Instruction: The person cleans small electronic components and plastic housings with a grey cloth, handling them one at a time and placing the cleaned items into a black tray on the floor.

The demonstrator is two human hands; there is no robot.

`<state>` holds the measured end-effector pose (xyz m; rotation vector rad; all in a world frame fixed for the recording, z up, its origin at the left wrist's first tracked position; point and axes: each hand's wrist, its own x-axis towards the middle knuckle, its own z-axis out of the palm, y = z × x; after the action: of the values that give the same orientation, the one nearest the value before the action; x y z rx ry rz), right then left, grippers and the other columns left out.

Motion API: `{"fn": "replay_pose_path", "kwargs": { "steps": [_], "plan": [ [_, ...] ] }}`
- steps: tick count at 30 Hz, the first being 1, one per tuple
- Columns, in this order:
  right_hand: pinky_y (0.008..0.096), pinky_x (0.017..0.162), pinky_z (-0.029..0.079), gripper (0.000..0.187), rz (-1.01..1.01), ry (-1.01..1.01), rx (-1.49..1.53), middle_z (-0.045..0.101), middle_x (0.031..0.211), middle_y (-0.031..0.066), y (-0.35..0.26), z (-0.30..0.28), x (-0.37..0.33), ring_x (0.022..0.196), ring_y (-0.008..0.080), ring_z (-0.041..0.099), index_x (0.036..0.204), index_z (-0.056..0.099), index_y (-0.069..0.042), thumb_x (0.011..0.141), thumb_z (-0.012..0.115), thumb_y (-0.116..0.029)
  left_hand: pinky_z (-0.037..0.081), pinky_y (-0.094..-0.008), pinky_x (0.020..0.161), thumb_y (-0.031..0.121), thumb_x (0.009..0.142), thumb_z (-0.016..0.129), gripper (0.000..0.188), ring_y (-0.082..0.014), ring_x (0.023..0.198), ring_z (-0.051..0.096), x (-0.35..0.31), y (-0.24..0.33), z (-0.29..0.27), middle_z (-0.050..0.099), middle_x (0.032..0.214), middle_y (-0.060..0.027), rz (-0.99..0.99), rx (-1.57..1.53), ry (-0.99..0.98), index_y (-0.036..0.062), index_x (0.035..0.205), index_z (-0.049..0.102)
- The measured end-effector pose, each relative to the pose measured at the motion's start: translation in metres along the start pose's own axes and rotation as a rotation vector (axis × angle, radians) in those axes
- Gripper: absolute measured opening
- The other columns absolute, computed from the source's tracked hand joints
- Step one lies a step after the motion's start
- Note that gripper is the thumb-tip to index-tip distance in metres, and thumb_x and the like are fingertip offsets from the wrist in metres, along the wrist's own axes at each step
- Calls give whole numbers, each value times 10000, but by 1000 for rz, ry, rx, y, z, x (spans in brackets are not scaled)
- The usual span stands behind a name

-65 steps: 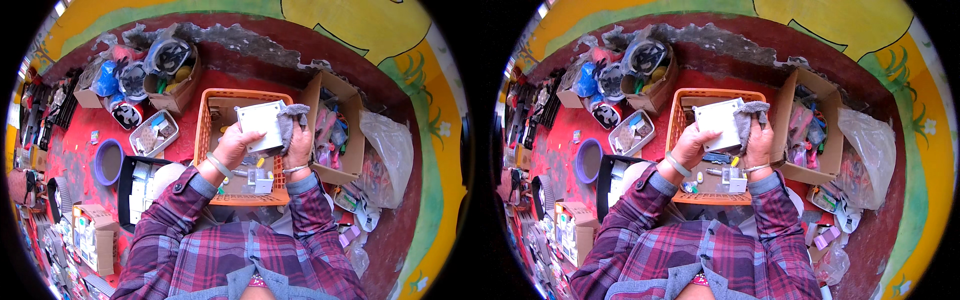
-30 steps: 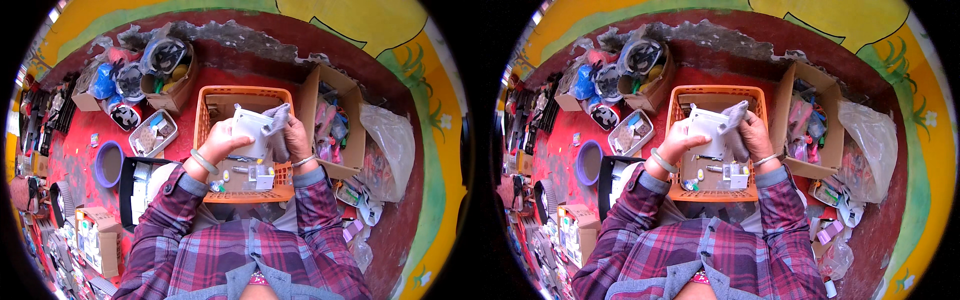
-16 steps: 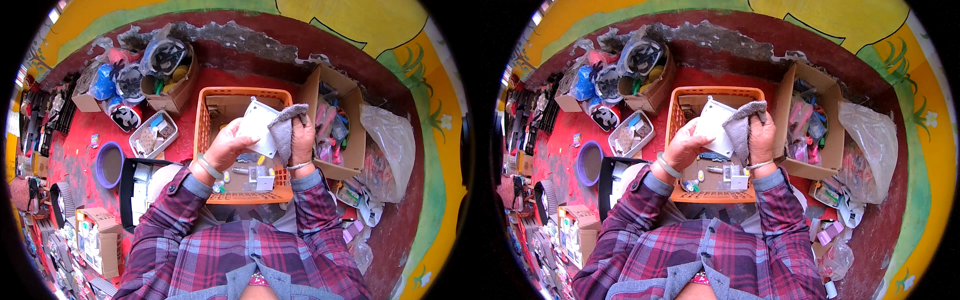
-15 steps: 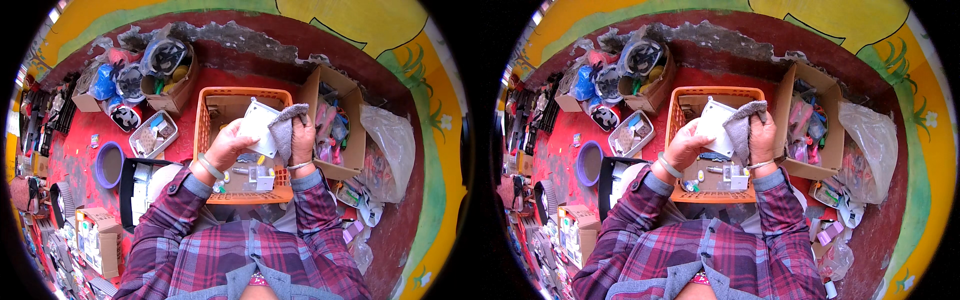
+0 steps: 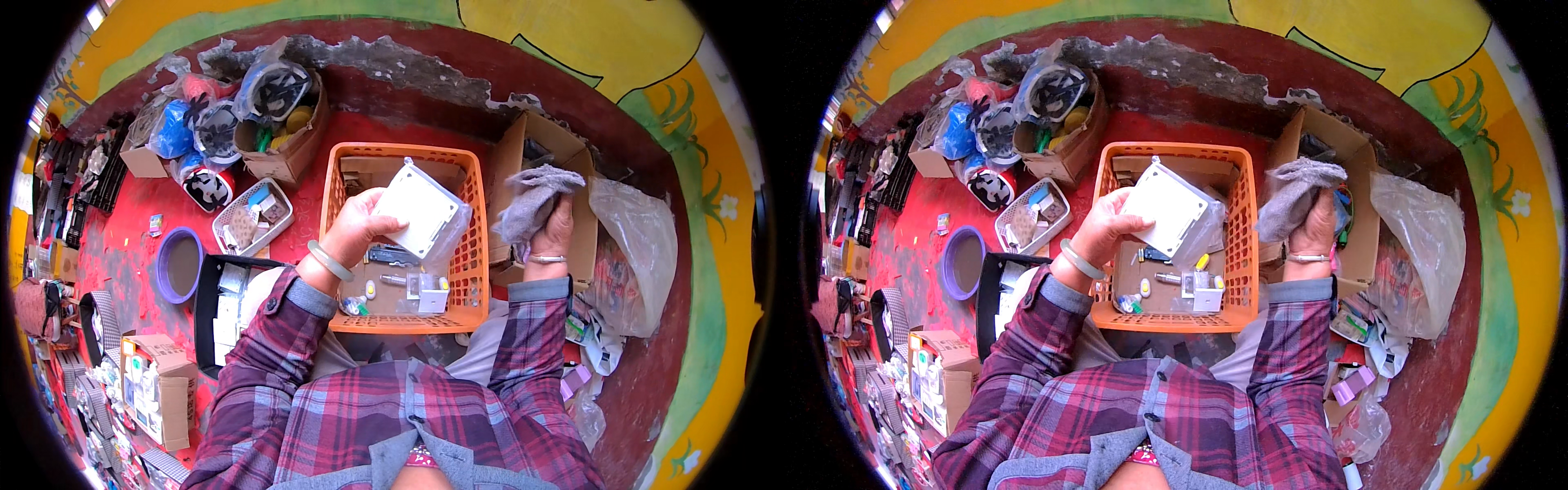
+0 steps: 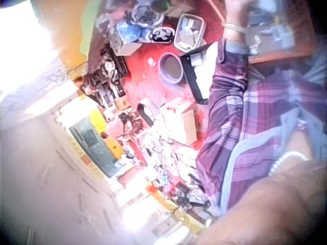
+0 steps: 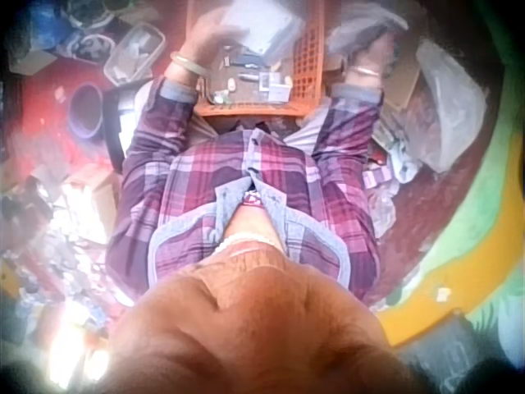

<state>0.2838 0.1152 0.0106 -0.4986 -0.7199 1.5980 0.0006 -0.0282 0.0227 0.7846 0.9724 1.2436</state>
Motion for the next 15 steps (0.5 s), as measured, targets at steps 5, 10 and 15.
{"fn": "replay_pose_path", "kwargs": {
  "steps": [5,10,15],
  "plan": [
    [341,929,454,564,113,-324,-125,602,1169,71,-4,17,-15,1048,192,581,1196,565,-48,797,678,-430,485,-274,783,222,676,758,531,-141,880,608,1,-5,6,629,987,-64,15,112,-65,1,1115,557],
    [258,854,450,505,469,-499,-613,601,1043,21,17,54,-34,944,111,561,1174,563,-28,790,711,-321,469,-276,823,158,713,739,489,-127,911,581,6,-16,3,617,1010,-55,34,266,-90,-22,1126,548],
    [274,800,448,346,200,-653,-810,604,1006,70,67,42,-44,898,154,559,1175,522,-12,914,555,-237,472,-278,808,80,723,712,462,-137,896,575,5,-21,7,605,1011,-72,60,261,-114,-42,1139,550]
  ]
}}
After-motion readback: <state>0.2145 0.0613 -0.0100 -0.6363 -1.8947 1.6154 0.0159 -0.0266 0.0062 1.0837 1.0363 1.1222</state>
